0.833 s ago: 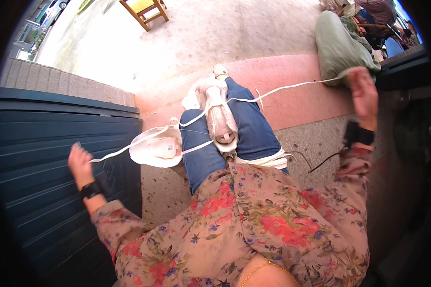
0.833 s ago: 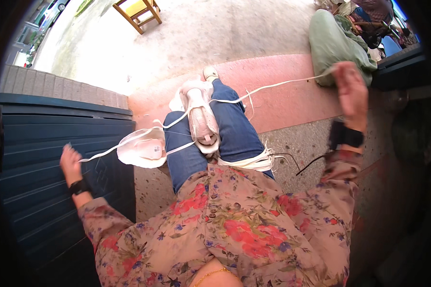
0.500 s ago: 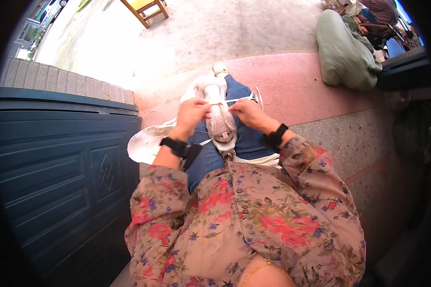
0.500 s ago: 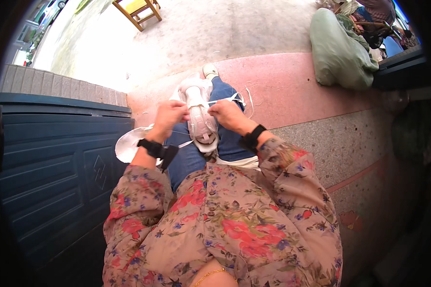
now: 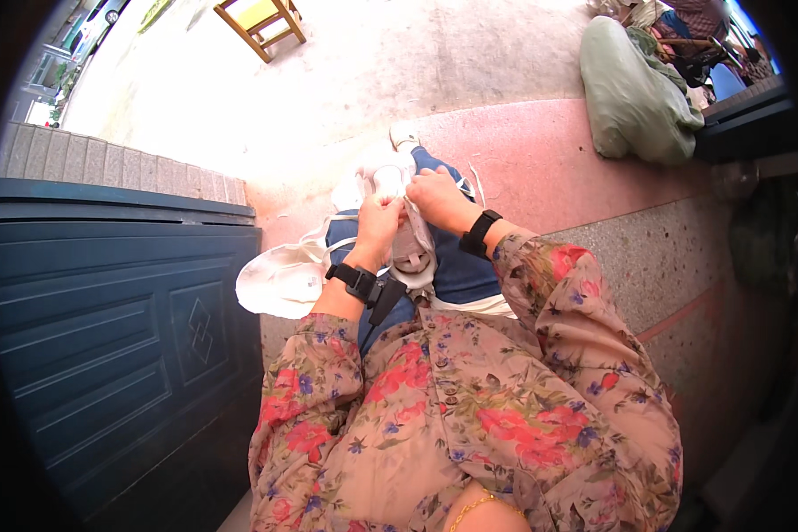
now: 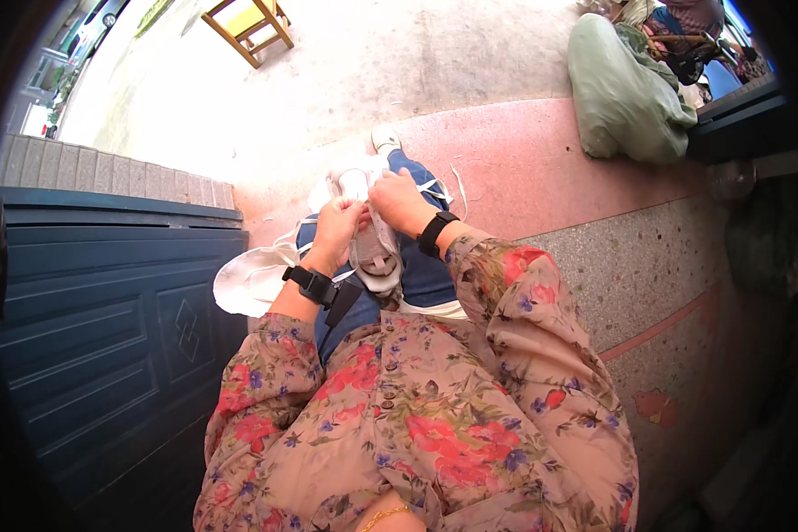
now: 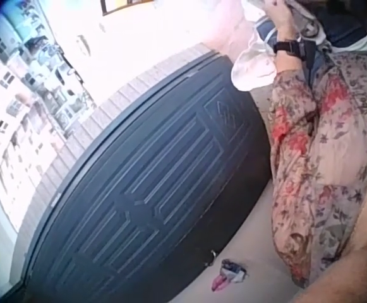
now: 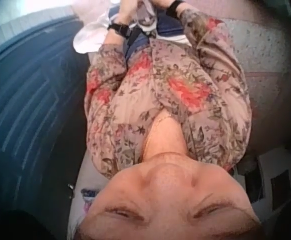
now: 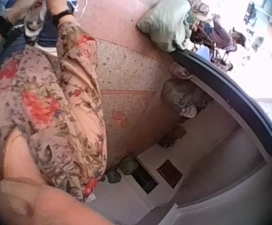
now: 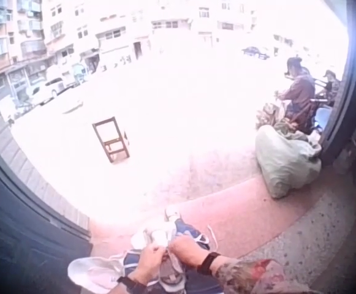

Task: Tying white shoelaces on a pair of white shoes.

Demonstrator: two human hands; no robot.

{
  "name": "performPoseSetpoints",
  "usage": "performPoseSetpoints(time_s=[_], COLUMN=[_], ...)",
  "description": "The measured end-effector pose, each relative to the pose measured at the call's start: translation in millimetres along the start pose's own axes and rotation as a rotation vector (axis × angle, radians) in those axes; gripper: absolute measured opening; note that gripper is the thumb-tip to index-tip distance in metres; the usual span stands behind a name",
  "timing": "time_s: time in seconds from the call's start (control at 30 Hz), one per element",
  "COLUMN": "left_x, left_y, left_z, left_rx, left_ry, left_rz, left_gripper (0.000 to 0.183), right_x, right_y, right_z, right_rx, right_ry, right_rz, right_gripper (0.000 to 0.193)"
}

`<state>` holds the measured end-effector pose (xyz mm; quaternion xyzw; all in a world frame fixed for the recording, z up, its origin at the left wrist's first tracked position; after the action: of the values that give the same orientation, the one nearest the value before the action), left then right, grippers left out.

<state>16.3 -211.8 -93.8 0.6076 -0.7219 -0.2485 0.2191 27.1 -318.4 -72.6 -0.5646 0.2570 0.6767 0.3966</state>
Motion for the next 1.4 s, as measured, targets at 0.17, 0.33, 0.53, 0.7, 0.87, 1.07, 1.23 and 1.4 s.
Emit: performPoseSetpoints(time_s=[0.17, 0.33, 0.53, 0.7, 0.87, 1.07, 1.23, 1.4], left_x=[-3.4, -19.4, -55.6, -49.9, -41.5, -26.1, -11.5, 2.6], left_y=[2.8, 23.6, 6.4, -5.2, -5.1, 6.0, 11.5, 9.6], left_z=[0.4, -13.7, 11.3, -10.7, -19.3, -33.5, -41.3, -36.1], left_rx=[0.025, 0.048, 0.110, 0.419, 0.391, 0.455, 0.497, 0.756], left_ry=[0.100, -0.229, -0.524, -0.915, -1.036, -1.298, -1.498, -1.655], left_rz=[0.020, -0.064, -0.246, -0.433, -0.266, -0.286, -0.299, -0.308], left_gripper=[0.010, 0.011, 0.017, 0.019, 0.020, 0.016, 0.013, 0.012], right_x=[2.3, -3.9, -18.7, -2.9, 5.7, -2.0, -4.8, -6.2], right_y=[-1.1, 13.0, 19.6, 7.6, 9.7, 17.0, 19.9, 20.6], right_z=[5.7, -4.3, 17.9, 18.6, 10.3, 8.2, 8.5, 10.5], right_rx=[-0.105, 0.196, 0.124, 0.146, 0.121, 0.043, 0.032, 0.030], right_ry=[-0.035, -0.092, -0.008, 0.000, -0.042, -0.140, -0.170, -0.228], right_rz=[-0.066, -0.218, -0.108, 0.039, 0.040, -0.088, -0.150, -0.110], right_gripper=[0.006, 0.013, 0.024, 0.022, 0.020, 0.013, 0.012, 0.014])
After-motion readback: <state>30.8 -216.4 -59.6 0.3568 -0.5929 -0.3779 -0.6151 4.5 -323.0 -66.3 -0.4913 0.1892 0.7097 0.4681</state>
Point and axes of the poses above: each hand's wrist, its own y-axis away from the middle knuckle, its own x-axis out of the palm, z = x × y, the point moved 6 cm from there along -y, towards the middle knuckle, and after that the axes turned 6 degrees about -x, right-handed, at the moved point
